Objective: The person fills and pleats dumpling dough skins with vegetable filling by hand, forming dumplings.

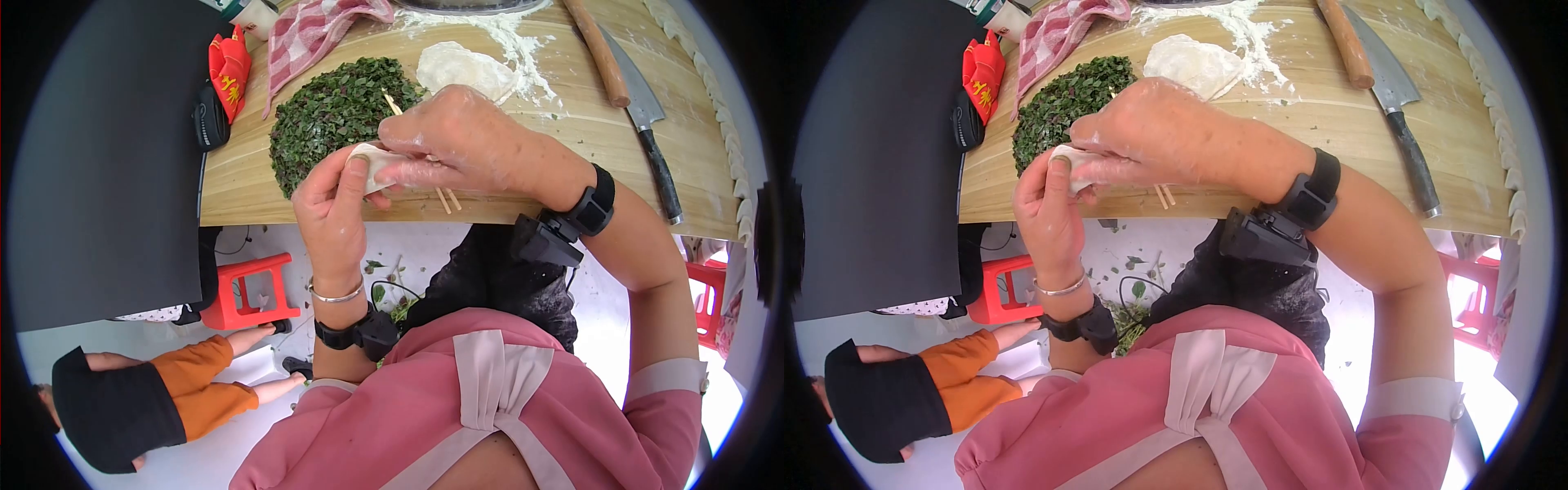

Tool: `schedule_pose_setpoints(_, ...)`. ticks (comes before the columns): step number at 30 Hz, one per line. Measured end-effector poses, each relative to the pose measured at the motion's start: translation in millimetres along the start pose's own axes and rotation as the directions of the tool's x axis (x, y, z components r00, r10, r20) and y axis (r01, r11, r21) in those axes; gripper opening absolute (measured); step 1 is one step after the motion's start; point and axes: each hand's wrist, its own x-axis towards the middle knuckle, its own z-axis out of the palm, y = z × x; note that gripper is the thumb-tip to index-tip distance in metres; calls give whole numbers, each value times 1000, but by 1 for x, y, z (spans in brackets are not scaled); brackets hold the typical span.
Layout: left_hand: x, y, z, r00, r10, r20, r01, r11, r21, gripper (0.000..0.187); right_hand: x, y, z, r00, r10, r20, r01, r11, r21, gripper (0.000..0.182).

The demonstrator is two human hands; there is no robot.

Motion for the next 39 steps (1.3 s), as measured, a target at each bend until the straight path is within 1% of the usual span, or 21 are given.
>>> schedule_pose_setpoints(3, 1, -5, -2, 998, 36, -42, -37, 999, -2, 25, 0, 0, -5, 1000, 24, 12, -25, 999, 27, 35)
schedule_pose_setpoints(5, 0, -2, 1, 997, 46, -69, -48, 999, -22, 25, 2, 0, -3, 989, 133, -58, -123, 982, 146, 42)
schedule_pose_setpoints(6, 0, 0, 3, 994, 53, -96, -58, 997, -43, 26, 3, 1, 0, 990, 131, -59, -121, 982, 145, 42)
schedule_pose_setpoints(8, 1, 3, 6, 991, 83, -102, -85, 996, -18, 26, 4, 2, 5, 974, 228, 1, -216, 918, 333, 44)
schedule_pose_setpoints(9, 1, 4, 8, 988, 110, -107, -110, 994, 7, 27, 4, 0, 3, 974, 228, -1, -215, 919, 330, 44)
schedule_pose_setpoints(11, 2, 0, 14, 977, 140, -159, -143, 990, -7, 25, 5, -4, -3, 965, 236, 116, -262, 889, 374, 40)
schedule_pose_setpoints(12, 2, -1, 15, 963, 165, -213, -172, 985, -17, 24, 5, -4, -2, 965, 236, 115, -262, 890, 373, 40)
schedule_pose_setpoints(14, 3, 2, 13, 974, 128, -189, -140, 989, -54, 26, 4, -3, 2, 968, 246, 37, -227, 811, 538, 31)
schedule_pose_setpoints(17, 4, 3, 14, 984, 68, -162, -86, 991, -105, 29, 6, -2, -2, 952, 304, 44, -283, 813, 509, 26)
schedule_pose_setpoints(19, 3, 3, 14, 986, 45, -161, -65, 990, -122, 31, 5, -1, 0, 955, 296, 28, -267, 813, 517, 24)
schedule_pose_setpoints(21, 3, 1, 12, 995, 56, -81, -54, 998, 18, 34, 5, 1, 1, 959, 282, 14, -248, 816, 522, 23)
schedule_pose_setpoints(23, 2, -4, 10, 997, 50, -50, -48, 998, 42, 34, 5, 2, 0, 969, 246, -31, -214, 894, 394, 16)
schedule_pose_setpoints(25, 3, -3, 10, 998, 50, -26, -48, 997, 66, 35, 6, 2, 0, 977, 206, -63, -172, 922, 348, 13)
schedule_pose_setpoints(27, 3, 0, 12, 1000, -23, 7, 23, 999, -41, 30, 5, 3, 2, 985, 149, -92, -115, 945, 307, 11)
schedule_pose_setpoints(28, 3, 3, 15, 1000, -5, -18, 5, 1000, -31, 30, 4, 4, 3, 978, 153, -139, -104, 946, 306, 12)
schedule_pose_setpoints(30, 5, 9, 21, 997, -49, -64, 40, 991, -131, 21, 8, 4, 4, 976, 105, -189, -38, 944, 329, 14)
schedule_pose_setpoints(32, 6, 5, 16, 996, -60, -60, 45, 973, -225, 13, 8, -1, -1, 963, 241, -121, -178, 905, 387, 11)
schedule_pose_setpoints(33, 6, 3, 14, 996, -43, -82, 25, 977, -210, 13, 9, -3, -1, 969, 213, -123, -149, 907, 395, 11)
schedule_pose_setpoints(35, 6, 2, 11, 997, -61, -50, 55, 993, -108, 10, 9, -6, -3, 943, 333, -18, -300, 870, 391, 9)
schedule_pose_setpoints(38, 4, 4, 11, 995, -91, -46, 89, 995, -44, 11, 8, -5, 0, 963, 267, -36, -228, 878, 422, 10)
schedule_pose_setpoints(39, 5, 4, 11, 995, -91, -47, 88, 993, -74, 10, 6, -4, -1, 955, 295, -37, -255, 877, 406, 10)
